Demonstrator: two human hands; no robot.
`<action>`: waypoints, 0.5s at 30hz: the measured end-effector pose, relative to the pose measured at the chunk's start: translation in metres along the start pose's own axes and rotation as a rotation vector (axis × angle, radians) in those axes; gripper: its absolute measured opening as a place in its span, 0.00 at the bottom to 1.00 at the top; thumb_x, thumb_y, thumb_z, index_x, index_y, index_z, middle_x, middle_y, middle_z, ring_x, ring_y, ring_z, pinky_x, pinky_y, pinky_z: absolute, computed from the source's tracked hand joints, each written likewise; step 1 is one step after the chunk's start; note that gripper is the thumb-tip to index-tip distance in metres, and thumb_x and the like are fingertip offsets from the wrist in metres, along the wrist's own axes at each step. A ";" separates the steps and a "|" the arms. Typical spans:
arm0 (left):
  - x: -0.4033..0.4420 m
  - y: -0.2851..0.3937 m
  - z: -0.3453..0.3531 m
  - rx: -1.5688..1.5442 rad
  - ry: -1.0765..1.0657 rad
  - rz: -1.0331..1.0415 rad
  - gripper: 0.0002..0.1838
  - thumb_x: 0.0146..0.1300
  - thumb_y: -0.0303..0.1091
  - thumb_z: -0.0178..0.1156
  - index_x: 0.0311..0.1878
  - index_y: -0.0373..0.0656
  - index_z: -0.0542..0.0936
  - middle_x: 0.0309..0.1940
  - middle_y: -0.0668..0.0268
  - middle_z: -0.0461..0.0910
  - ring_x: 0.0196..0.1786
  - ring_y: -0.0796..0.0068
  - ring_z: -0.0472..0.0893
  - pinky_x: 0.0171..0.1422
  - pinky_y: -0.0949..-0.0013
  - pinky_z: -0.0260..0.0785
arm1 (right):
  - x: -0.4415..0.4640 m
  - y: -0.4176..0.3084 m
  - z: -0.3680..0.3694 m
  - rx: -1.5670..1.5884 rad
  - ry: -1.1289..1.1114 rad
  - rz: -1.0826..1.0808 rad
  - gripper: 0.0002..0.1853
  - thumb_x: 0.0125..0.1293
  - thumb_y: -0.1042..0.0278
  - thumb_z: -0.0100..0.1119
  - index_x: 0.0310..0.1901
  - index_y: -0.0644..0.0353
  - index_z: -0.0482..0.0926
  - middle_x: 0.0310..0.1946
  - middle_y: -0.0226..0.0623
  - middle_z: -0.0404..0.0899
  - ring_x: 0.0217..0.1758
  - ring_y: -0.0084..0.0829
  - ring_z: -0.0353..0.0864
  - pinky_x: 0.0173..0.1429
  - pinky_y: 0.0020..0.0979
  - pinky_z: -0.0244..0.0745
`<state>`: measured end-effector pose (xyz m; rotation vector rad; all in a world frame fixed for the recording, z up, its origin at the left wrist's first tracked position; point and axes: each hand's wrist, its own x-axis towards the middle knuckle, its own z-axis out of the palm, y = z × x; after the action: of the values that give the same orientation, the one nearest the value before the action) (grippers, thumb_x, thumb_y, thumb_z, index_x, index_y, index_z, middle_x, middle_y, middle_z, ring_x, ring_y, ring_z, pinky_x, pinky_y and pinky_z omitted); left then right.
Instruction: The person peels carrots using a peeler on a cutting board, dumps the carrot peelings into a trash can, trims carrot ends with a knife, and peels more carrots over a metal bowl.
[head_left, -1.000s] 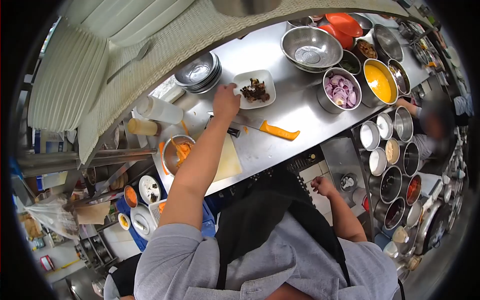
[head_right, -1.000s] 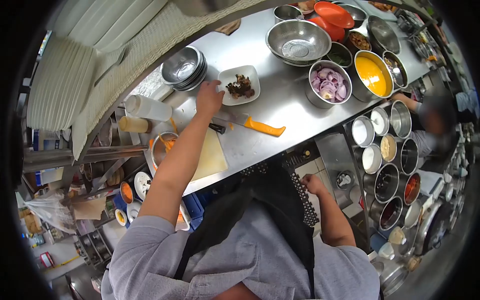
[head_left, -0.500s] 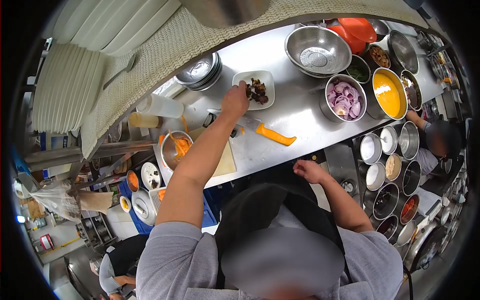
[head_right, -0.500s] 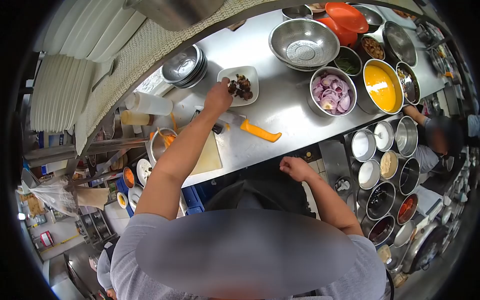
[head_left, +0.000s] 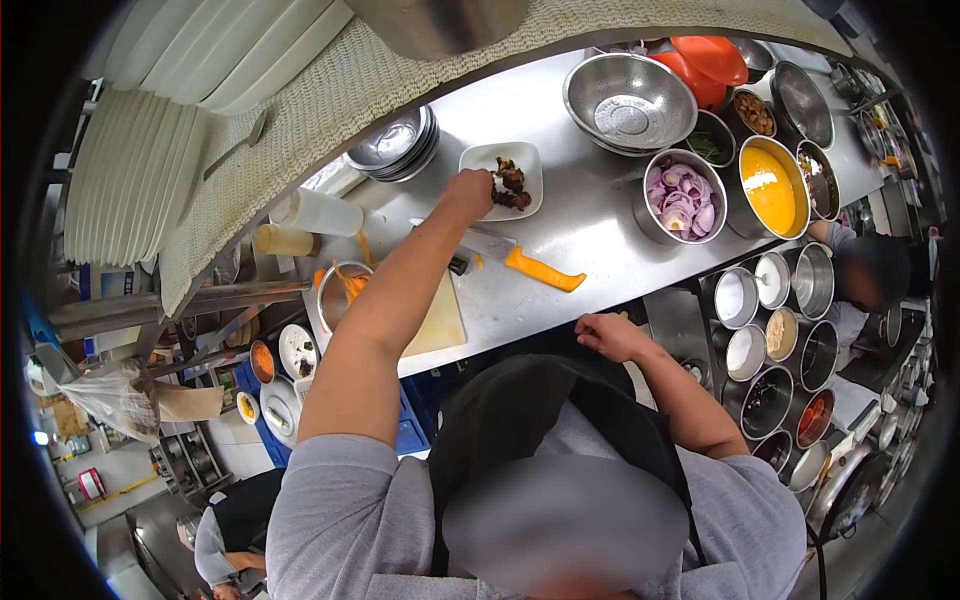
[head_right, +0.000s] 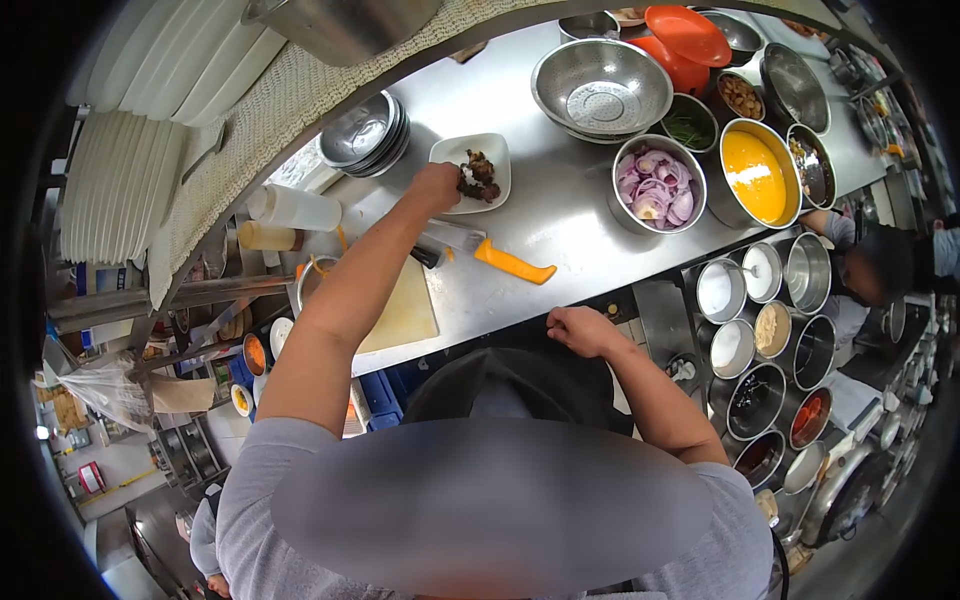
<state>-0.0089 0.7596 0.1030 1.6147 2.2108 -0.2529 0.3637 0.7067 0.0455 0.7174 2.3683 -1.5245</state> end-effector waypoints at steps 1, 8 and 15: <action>0.002 0.000 -0.004 -0.014 -0.051 -0.029 0.17 0.55 0.27 0.61 0.50 0.42 0.84 0.46 0.48 0.85 0.52 0.51 0.85 0.58 0.53 0.78 | 0.001 0.001 0.002 0.001 -0.001 -0.024 0.13 0.68 0.60 0.62 0.46 0.61 0.79 0.39 0.47 0.85 0.46 0.49 0.84 0.49 0.43 0.77; -0.011 -0.018 -0.017 -0.160 -0.003 0.047 0.21 0.53 0.30 0.67 0.53 0.41 0.83 0.46 0.56 0.86 0.49 0.56 0.86 0.55 0.60 0.78 | -0.005 -0.004 -0.007 -0.046 0.010 -0.025 0.13 0.68 0.61 0.62 0.46 0.62 0.79 0.39 0.47 0.85 0.44 0.49 0.84 0.49 0.44 0.77; -0.197 0.021 -0.055 -1.308 0.448 0.227 0.16 0.54 0.24 0.71 0.47 0.40 0.81 0.43 0.62 0.85 0.47 0.71 0.84 0.50 0.68 0.76 | -0.007 -0.039 -0.035 0.039 -0.036 -0.030 0.14 0.68 0.64 0.62 0.50 0.63 0.79 0.41 0.45 0.85 0.46 0.45 0.84 0.52 0.40 0.77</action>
<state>0.0507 0.6141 0.2356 1.1030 1.6566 1.4162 0.3516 0.7232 0.0942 0.6606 2.3396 -1.5856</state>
